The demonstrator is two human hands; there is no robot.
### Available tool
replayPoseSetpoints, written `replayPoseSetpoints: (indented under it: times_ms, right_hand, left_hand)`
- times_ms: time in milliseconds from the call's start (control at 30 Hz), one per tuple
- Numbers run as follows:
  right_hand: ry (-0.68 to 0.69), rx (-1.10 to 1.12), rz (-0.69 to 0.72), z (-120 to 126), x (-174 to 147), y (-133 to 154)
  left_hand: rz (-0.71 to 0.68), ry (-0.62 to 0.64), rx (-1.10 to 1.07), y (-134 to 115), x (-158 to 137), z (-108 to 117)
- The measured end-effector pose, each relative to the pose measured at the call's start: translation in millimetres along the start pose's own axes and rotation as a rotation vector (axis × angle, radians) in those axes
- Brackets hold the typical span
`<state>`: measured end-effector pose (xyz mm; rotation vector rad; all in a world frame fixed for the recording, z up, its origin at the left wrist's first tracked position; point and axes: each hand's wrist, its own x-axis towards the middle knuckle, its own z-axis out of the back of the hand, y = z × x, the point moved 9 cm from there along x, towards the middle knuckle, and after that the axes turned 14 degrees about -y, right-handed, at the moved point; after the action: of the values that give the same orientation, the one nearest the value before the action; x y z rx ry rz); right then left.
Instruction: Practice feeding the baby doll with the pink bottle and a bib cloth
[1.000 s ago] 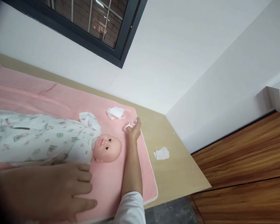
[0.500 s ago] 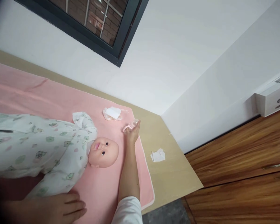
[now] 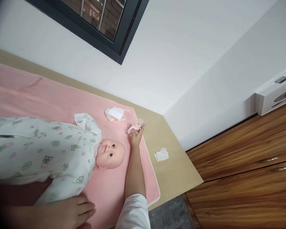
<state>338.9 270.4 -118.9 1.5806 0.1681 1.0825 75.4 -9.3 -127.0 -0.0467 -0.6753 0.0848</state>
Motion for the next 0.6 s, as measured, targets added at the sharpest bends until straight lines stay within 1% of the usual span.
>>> replayPoseSetpoints:
  times_ms: [67,100,167,233,300,367,467,600]
  right_hand:
    - [-0.060,-0.055,0.021,7,1,1]
    - [-0.104,-0.097,0.024,12,2,1]
    - [-0.207,-0.225,0.008,23,2,0]
    - [-0.269,-0.387,-0.030,31,1,-3]
    - [-0.240,-0.537,-0.077,32,1,-7]
    - [-0.165,-0.629,-0.114,28,-1,-12]
    - [-0.071,-0.684,-0.132,21,-3,-14]
    - [-0.030,-0.735,-0.098,17,-6,-9]
  left_hand:
    - [-0.103,0.000,0.073,-5,9,15]
    - [-0.129,0.005,0.098,-6,12,20]
    - [-0.149,0.021,0.106,-6,17,26]
    - [-0.171,0.030,0.101,-7,17,25]
    - [-0.192,0.024,0.092,-9,14,21]
    - [-0.189,0.028,0.085,-9,11,14]
    - [-0.164,0.040,0.056,-7,8,7]
    - [-0.160,0.051,0.013,-6,10,7]
